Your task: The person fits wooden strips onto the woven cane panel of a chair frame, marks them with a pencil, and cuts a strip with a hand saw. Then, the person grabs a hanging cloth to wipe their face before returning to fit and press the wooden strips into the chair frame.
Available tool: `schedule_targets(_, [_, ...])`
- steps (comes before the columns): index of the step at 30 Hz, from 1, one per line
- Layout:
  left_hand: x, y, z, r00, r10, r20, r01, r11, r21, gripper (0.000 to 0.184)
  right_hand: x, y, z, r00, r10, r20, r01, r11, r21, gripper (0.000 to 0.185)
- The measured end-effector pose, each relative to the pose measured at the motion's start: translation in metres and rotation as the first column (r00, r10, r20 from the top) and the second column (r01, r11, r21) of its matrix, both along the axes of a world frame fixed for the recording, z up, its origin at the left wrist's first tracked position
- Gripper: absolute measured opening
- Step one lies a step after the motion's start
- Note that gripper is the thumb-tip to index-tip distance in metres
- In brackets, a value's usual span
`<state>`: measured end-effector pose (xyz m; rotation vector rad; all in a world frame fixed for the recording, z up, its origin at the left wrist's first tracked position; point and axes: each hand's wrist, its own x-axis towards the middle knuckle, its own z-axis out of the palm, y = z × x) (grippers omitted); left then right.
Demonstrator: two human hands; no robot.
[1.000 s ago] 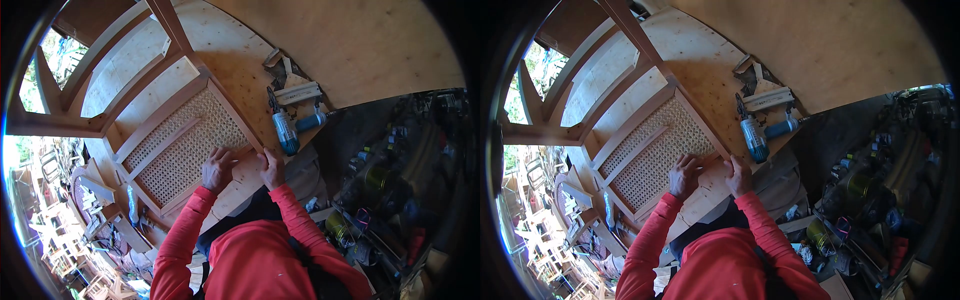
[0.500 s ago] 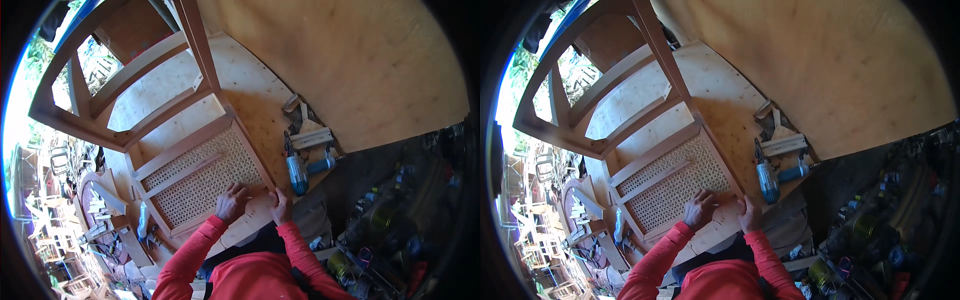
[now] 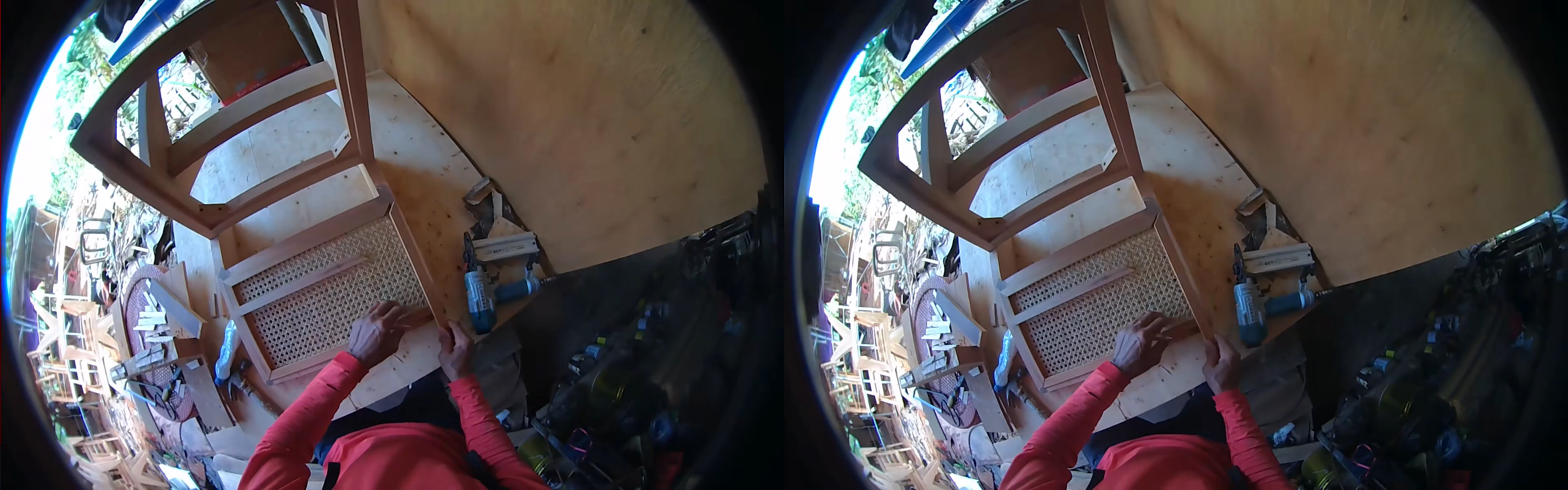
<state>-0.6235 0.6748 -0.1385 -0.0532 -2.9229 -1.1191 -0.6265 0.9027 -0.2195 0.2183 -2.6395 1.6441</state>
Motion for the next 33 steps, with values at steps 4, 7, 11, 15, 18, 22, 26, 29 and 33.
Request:
schedule_targets(4, [0.005, 0.036, 0.033, 0.968, 0.012, 0.251, -0.148, 0.835, 0.53, 0.039, 0.035, 0.014, 0.041, 0.931, 0.147, 0.334, -0.014, 0.929, -0.37, 0.034])
schedule_targets(7, [0.002, 0.043, 0.036, 0.954, -0.14, 0.264, -0.082, 0.725, 0.684, 0.04, 0.046, 0.002, 0.066, 0.869, 0.287, 0.402, -0.015, 0.829, -0.558, 0.035])
schedule_targets(11, [0.001, 0.031, 0.055, 0.904, -0.107, 0.415, -0.299, 0.537, 0.789, 0.04, 0.027, 0.008, 0.083, 0.966, 0.228, -0.121, -0.245, 0.957, -0.153, 0.049])
schedule_targets(15, [-0.006, 0.0, 0.09, 0.828, -0.248, 0.503, -0.326, 0.517, 0.791, 0.043, -0.035, 0.034, 0.191, 0.867, 0.265, -0.421, -0.154, 0.948, 0.28, 0.06])
schedule_targets(18, [-0.013, -0.014, 0.102, 0.707, -0.448, 0.547, -0.222, 0.594, 0.774, 0.044, -0.096, 0.04, 0.235, 0.607, 0.542, -0.581, -0.096, 0.776, 0.624, 0.069])
schedule_targets(22, [-0.024, -0.013, 0.109, 0.571, -0.722, 0.39, 0.274, 0.616, 0.738, 0.046, -0.127, 0.036, 0.257, 0.403, 0.855, -0.328, -0.161, 0.419, 0.894, 0.061])
schedule_targets(26, [-0.039, -0.019, 0.104, 0.485, -0.741, 0.465, 0.408, 0.661, 0.63, 0.035, -0.12, 0.054, 0.241, 0.575, 0.771, 0.273, -0.582, 0.15, 0.8, 0.025])
schedule_targets(29, [-0.063, -0.064, 0.084, 0.894, -0.433, -0.116, 0.443, 0.892, 0.085, 0.031, -0.087, 0.099, 0.168, 0.752, 0.642, 0.152, -0.561, 0.5, 0.66, 0.026])
schedule_targets(33, [-0.11, -0.134, 0.084, 0.982, 0.083, -0.171, -0.131, 0.946, -0.297, 0.044, -0.026, 0.112, 0.119, 0.888, 0.458, 0.046, -0.458, 0.868, 0.192, 0.032])
